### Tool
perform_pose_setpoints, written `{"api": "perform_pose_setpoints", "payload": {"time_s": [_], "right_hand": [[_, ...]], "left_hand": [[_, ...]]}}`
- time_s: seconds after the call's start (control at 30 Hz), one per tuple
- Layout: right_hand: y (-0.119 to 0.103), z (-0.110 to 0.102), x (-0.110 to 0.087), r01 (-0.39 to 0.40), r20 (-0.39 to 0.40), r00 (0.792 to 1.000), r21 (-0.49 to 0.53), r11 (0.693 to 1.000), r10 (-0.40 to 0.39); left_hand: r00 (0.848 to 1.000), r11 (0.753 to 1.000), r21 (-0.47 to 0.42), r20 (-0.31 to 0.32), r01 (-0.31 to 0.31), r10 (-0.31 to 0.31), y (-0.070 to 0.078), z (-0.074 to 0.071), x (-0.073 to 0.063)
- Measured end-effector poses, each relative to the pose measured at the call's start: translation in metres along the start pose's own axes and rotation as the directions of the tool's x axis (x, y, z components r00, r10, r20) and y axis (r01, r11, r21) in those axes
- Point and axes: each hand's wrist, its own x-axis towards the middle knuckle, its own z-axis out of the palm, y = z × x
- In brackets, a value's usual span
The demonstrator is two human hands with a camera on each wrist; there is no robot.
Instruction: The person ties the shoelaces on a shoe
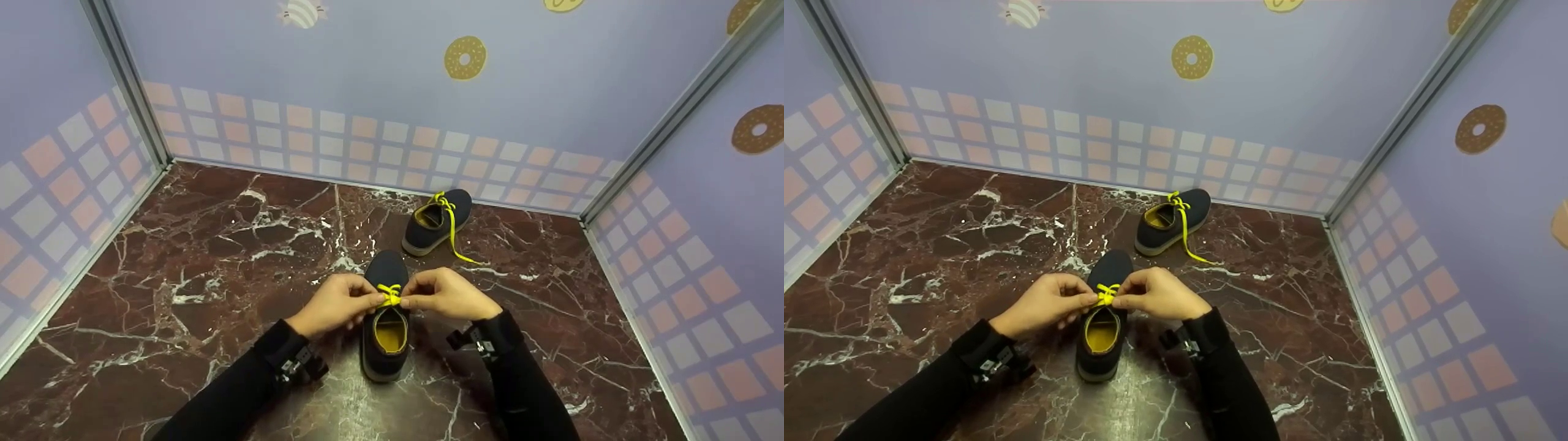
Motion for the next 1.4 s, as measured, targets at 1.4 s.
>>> {"api": "perform_pose_setpoints", "payload": {"time_s": [1.4], "right_hand": [[-0.0036, 0.0043, 0.0007, -0.073, 0.000, 0.997, 0.013, 0.997, 0.073]], "left_hand": [[0.997, 0.999, -0.001, 0.054, -0.049, 0.049, 0.0015, 0.0005, 0.0007]]}}
